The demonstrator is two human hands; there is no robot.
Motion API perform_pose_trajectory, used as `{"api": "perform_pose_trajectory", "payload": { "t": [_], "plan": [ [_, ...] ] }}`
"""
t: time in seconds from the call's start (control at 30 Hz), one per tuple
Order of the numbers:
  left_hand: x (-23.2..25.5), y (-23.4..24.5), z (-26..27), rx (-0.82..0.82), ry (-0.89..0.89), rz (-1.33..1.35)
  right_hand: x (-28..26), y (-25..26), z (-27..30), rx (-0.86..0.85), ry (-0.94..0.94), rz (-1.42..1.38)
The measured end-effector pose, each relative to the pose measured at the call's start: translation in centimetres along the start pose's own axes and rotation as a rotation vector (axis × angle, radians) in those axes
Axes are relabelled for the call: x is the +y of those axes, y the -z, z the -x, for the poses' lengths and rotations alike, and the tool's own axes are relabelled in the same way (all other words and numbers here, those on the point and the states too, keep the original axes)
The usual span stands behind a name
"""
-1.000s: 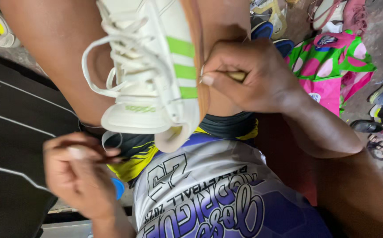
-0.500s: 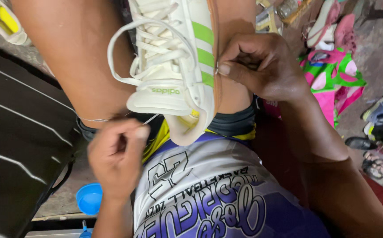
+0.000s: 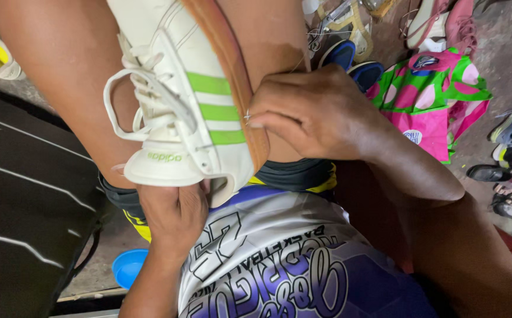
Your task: The person is repairing a white and green sneaker by hand-sewing the sole to the upper. They use a needle and white thread to stitch along the edge of the shoe, pulling the thread tight after each pass. The task is performed while sitting on the floor in a cluttered room.
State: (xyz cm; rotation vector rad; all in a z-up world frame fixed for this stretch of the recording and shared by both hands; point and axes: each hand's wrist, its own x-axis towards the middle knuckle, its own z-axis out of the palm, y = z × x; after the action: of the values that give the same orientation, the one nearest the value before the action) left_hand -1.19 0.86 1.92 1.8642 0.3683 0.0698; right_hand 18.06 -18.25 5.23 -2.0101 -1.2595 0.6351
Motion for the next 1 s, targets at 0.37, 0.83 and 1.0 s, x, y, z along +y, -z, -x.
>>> {"api": "perform_pose_trajectory", "payload": {
  "t": [0.37,0.83,1.0],
  "plan": [
    [-2.8,1.5,-0.4,-0.293,-0.172,-0.542,0.0,-0.2,-0.5,-0.054,0.081,0.158],
    [-0.6,1.2,-1.1,-0.148,0.305,-0.082,-4.1,0.2,-1.4,0.058,0.091,0.469],
    [-1.0,1.0,-1.5,-0.198,0.192,-0.088,-3.2,0.2,-1.1,0.013,0.086,0.541]
  ]
}}
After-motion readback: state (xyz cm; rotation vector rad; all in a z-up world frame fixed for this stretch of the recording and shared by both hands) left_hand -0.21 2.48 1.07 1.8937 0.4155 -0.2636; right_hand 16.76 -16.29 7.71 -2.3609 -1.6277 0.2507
